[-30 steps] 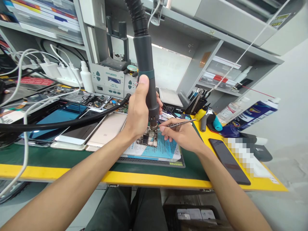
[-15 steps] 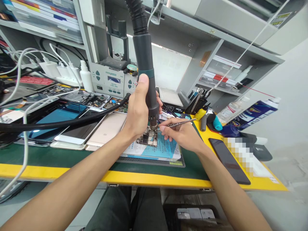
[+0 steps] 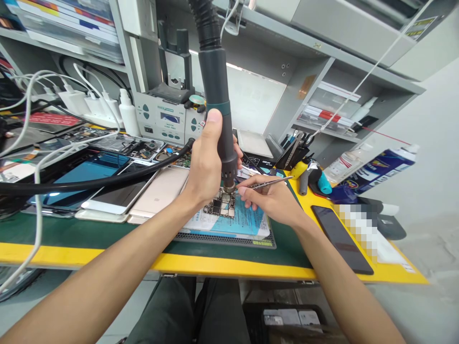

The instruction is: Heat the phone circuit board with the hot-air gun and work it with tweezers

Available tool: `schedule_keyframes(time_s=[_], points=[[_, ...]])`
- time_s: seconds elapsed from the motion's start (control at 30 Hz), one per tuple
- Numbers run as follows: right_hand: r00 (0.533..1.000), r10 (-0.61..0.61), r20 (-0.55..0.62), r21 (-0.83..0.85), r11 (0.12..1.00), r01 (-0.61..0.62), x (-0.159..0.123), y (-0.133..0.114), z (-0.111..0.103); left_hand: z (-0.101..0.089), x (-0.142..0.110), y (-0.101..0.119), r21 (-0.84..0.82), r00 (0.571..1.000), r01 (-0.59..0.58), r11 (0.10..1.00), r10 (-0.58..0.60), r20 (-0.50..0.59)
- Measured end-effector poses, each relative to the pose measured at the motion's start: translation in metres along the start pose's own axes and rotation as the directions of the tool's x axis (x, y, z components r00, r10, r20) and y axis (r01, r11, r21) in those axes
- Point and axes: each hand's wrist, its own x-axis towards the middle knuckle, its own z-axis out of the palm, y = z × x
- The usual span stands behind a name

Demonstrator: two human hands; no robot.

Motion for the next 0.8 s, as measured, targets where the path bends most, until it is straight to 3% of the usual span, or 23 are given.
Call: schedule_keyframes(time_s=[0.8], points=[[1.000,0.005,0.003,-0.002,1.000,-0.005,0.0002,0.0005,-0.0003,0.0048,-0.0016,0.0052,-0.008,0.998,0.040,0.999,-0.040,-0.045]])
